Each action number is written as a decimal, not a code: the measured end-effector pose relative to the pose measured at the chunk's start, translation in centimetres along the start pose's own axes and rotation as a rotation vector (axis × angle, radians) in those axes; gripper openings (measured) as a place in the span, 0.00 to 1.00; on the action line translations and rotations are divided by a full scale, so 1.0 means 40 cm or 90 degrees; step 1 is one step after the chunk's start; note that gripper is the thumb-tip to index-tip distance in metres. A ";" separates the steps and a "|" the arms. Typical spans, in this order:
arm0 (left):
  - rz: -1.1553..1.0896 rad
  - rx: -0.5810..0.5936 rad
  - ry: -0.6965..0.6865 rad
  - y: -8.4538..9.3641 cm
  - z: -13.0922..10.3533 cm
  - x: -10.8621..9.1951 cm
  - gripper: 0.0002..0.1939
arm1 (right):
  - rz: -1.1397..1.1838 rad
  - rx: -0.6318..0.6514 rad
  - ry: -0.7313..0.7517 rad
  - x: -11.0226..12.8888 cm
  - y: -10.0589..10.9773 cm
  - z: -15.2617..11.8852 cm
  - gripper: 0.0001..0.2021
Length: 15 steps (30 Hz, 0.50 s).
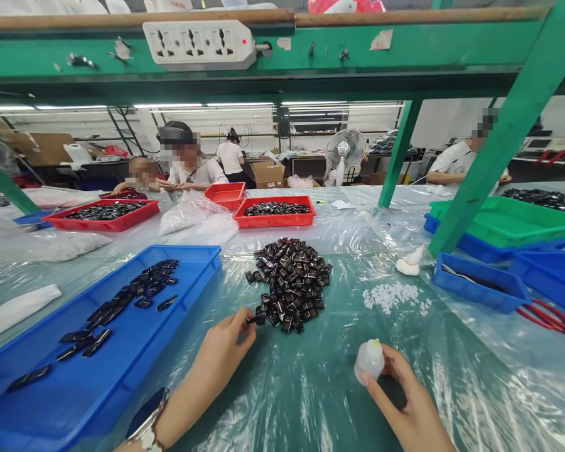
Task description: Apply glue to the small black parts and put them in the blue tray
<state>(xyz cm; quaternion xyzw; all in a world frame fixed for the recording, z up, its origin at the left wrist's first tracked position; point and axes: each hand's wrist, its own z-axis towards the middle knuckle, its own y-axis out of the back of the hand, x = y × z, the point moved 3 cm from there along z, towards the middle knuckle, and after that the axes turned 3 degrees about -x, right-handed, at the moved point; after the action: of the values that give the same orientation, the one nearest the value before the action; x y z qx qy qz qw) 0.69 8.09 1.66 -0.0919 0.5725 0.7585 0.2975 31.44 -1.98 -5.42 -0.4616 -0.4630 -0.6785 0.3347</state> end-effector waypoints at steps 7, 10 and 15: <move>-0.221 0.058 0.019 -0.008 -0.026 -0.031 0.04 | -0.008 -0.016 -0.008 -0.005 0.010 -0.008 0.21; -0.347 0.108 0.049 -0.017 -0.030 -0.041 0.05 | -0.012 -0.015 -0.025 -0.008 0.013 -0.009 0.23; -0.481 0.223 0.080 -0.036 -0.049 -0.066 0.08 | -0.012 -0.012 -0.075 -0.012 0.017 -0.010 0.25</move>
<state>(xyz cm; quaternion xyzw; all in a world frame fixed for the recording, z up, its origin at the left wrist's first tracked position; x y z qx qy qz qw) 3.21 5.61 1.11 -0.2894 0.6359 0.4798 0.5307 32.06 -2.58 -5.71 -0.4998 -0.4798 -0.6575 0.2961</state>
